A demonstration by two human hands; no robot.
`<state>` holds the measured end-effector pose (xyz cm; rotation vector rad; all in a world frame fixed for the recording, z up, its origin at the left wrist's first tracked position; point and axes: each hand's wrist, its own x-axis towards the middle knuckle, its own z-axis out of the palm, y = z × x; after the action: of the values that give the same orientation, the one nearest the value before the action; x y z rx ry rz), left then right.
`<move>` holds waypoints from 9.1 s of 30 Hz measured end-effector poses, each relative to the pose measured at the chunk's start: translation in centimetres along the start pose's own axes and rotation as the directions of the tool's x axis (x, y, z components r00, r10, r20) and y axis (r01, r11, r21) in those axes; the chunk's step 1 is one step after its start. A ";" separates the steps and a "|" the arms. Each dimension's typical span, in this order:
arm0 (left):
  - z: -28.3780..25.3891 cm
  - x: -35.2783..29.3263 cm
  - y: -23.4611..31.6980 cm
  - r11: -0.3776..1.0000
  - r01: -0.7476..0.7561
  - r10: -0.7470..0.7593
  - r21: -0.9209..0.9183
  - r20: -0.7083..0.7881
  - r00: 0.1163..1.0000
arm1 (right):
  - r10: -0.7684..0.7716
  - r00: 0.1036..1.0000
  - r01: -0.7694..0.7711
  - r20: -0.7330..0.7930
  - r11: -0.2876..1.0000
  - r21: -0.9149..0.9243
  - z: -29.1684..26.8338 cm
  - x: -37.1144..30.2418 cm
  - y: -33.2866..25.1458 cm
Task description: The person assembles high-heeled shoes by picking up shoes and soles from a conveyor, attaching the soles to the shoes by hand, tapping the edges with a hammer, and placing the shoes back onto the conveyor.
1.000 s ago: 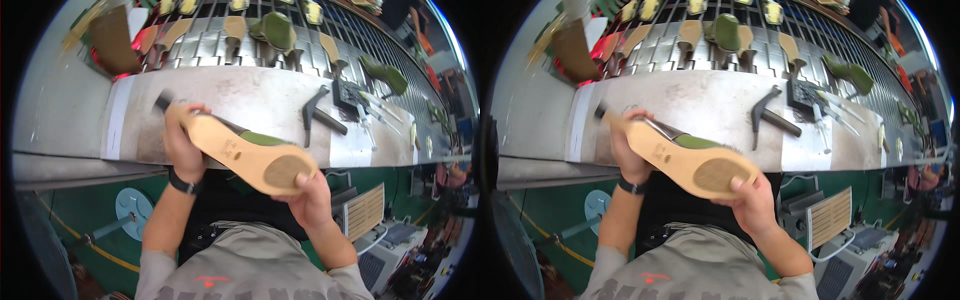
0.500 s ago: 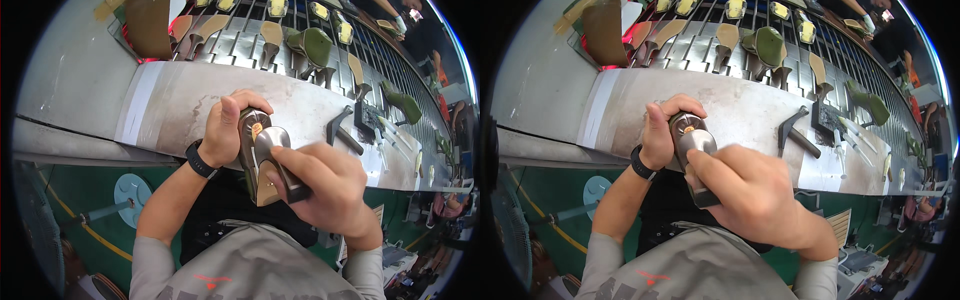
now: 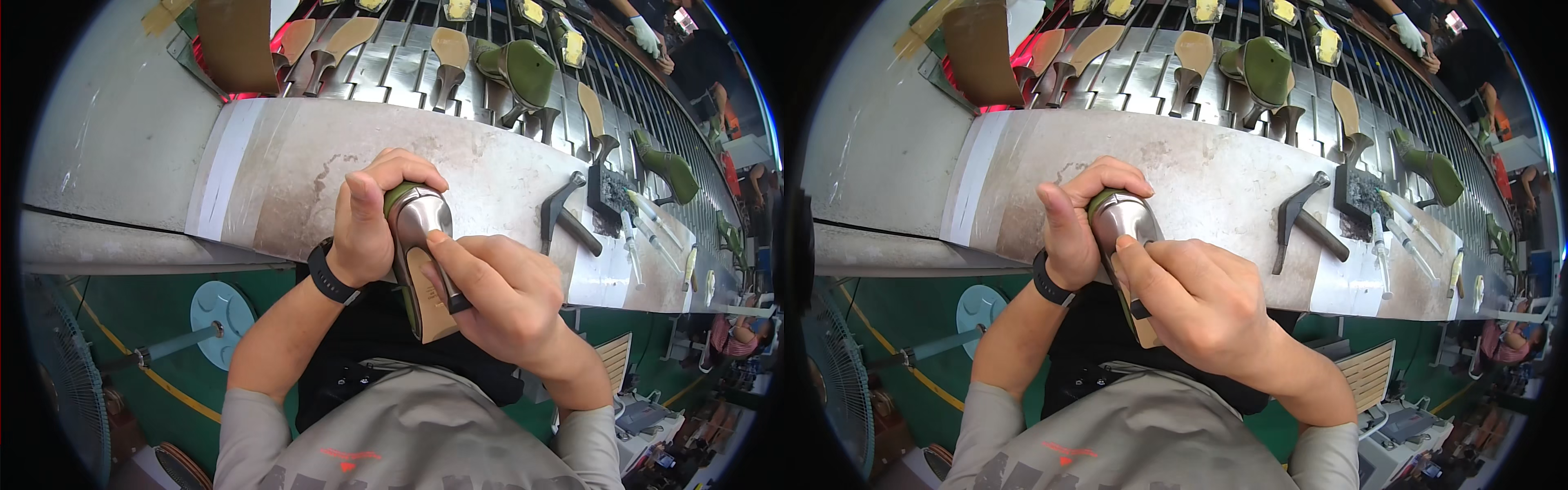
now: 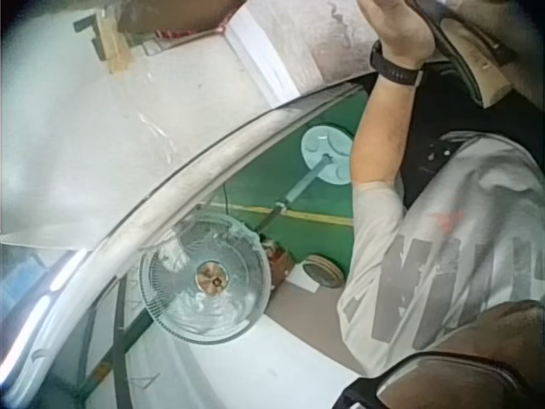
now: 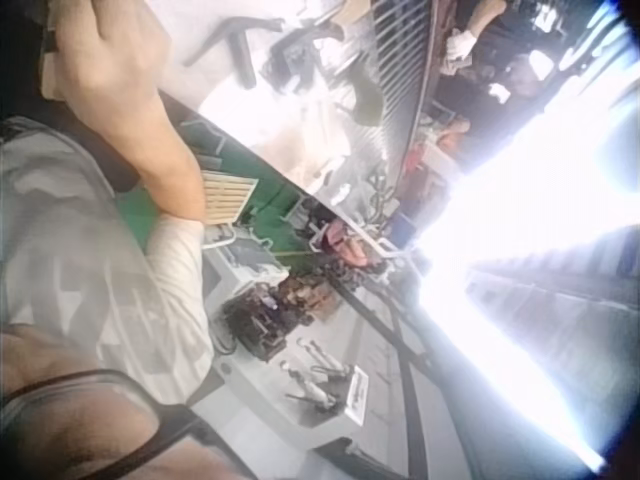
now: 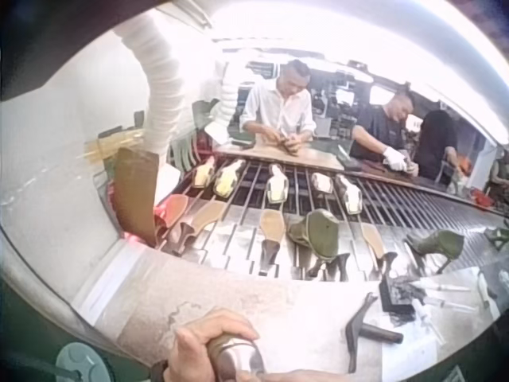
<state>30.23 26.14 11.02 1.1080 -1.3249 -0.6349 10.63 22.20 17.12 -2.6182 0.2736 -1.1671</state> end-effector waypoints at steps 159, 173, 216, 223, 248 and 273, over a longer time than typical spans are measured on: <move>-1.0 -2.5 1.6 0.819 0.063 -0.178 0.571 0.149 0.973 | 0.197 0.934 -0.174 0.297 0.980 -0.101 -0.9 -1.9 9.1; 2.0 4.3 1.7 0.903 0.075 -0.256 0.424 0.390 0.885 | 0.594 0.791 -0.481 0.146 0.752 -0.450 -4.5 -9.1 10.5; 2.3 6.0 1.0 0.845 0.032 -0.280 0.534 0.392 0.876 | 0.773 0.595 -0.753 0.218 0.441 0.489 -4.0 0.3 11.8; 2.3 5.7 0.9 0.831 0.046 -0.301 0.554 0.380 0.875 | 0.856 0.461 -0.766 0.236 0.248 0.594 -3.2 0.9 13.4; -3.2 4.3 -2.5 0.939 -0.001 -0.170 0.344 0.465 0.869 | 0.604 0.753 -0.644 0.261 0.758 0.103 -4.7 -2.0 4.0; -3.0 3.6 -2.9 0.925 -0.018 -0.155 0.379 0.421 0.894 | 0.321 0.928 -0.305 0.188 0.946 -0.108 2.1 -3.0 0.2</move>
<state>34.38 22.62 10.37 1.3760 -1.8663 -0.7368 10.19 23.18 13.59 -2.6050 0.6780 -0.7912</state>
